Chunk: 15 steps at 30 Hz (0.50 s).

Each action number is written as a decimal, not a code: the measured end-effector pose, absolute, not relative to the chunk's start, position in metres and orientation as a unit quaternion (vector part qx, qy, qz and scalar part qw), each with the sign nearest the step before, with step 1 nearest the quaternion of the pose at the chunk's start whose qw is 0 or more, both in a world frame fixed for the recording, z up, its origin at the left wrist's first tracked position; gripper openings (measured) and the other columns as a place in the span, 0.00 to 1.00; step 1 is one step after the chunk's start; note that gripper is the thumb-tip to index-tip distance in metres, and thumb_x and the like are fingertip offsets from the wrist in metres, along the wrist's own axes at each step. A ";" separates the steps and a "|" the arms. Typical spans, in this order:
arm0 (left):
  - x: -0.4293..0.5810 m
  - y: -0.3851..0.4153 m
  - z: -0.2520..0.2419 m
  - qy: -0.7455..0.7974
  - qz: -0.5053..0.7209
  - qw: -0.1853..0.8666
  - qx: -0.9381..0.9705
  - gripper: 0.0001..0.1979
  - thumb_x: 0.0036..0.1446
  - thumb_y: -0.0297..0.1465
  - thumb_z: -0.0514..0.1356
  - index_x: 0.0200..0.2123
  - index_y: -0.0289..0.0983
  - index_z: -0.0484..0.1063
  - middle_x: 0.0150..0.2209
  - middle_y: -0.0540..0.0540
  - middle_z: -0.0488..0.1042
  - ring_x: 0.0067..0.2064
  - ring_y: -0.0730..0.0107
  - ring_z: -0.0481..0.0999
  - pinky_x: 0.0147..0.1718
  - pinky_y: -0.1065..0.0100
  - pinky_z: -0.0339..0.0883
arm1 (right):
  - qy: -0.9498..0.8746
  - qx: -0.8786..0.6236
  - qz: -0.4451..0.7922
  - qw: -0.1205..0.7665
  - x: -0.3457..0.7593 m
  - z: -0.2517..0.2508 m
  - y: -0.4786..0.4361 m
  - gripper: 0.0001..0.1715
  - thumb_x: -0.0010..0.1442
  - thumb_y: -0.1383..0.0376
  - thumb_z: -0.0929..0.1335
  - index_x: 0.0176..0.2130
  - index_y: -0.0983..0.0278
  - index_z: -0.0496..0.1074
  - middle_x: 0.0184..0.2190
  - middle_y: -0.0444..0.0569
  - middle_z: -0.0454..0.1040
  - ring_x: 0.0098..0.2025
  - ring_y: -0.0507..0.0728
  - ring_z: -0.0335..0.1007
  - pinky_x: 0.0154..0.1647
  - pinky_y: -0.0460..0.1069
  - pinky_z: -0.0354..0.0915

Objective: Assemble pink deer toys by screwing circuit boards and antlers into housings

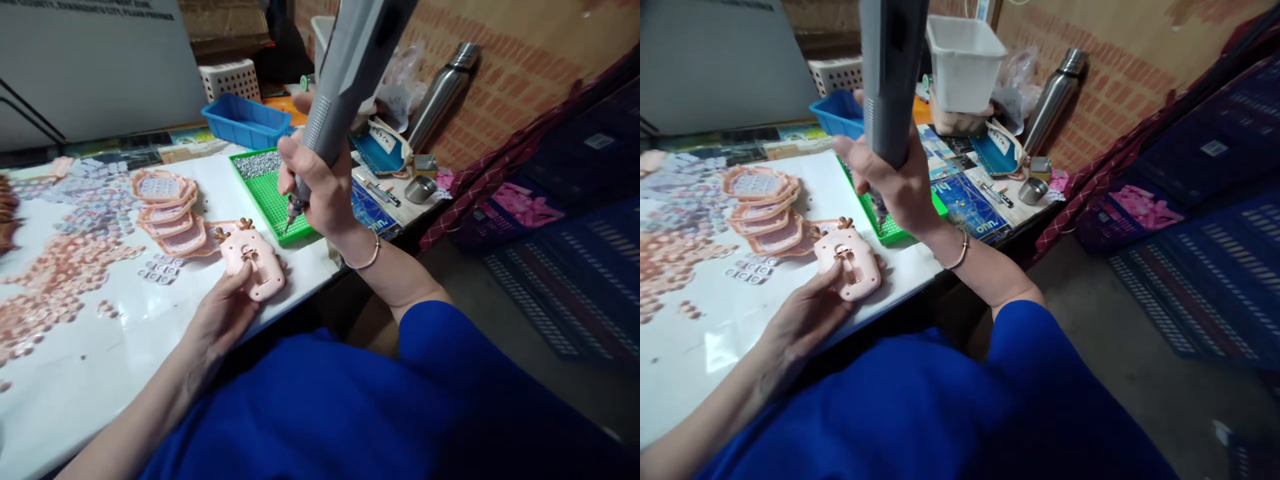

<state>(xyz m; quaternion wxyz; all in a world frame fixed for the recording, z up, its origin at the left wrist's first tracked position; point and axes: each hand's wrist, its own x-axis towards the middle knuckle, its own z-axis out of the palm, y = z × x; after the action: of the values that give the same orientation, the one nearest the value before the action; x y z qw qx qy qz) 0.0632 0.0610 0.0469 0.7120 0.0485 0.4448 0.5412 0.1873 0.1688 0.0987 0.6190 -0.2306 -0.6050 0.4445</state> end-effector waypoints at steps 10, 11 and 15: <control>0.062 0.061 0.041 0.379 0.564 0.729 0.085 0.15 0.56 0.16 0.59 0.42 0.37 0.79 0.18 0.53 0.70 0.23 0.71 0.73 0.24 0.75 0.70 | -0.597 -0.219 0.629 0.447 0.170 0.099 0.105 0.25 0.46 0.56 0.79 0.40 0.56 0.68 0.24 0.38 0.68 0.25 0.54 0.66 0.32 0.52 0.74; 0.062 0.061 0.040 0.373 0.565 0.730 0.091 0.15 0.55 0.16 0.59 0.42 0.36 0.79 0.18 0.53 0.69 0.23 0.70 0.72 0.23 0.75 0.69 | -0.596 -0.233 0.627 0.444 0.169 0.097 0.105 0.26 0.46 0.54 0.79 0.40 0.56 0.68 0.24 0.39 0.67 0.26 0.56 0.68 0.32 0.53 0.74; 0.063 0.061 0.042 0.379 0.570 0.723 0.095 0.22 0.53 0.16 0.60 0.50 0.39 0.77 0.23 0.52 0.75 0.28 0.68 0.76 0.29 0.73 0.73 | -0.603 -0.294 0.596 0.441 0.165 0.095 0.104 0.30 0.45 0.48 0.77 0.43 0.56 0.69 0.23 0.41 0.67 0.34 0.61 0.75 0.33 0.54 0.76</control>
<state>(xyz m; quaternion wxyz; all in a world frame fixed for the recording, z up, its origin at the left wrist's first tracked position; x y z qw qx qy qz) 0.0634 0.0614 0.0420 0.7230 0.0954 0.3789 0.5697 0.1648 0.1037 0.0947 0.4413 -0.2938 -0.6032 0.5959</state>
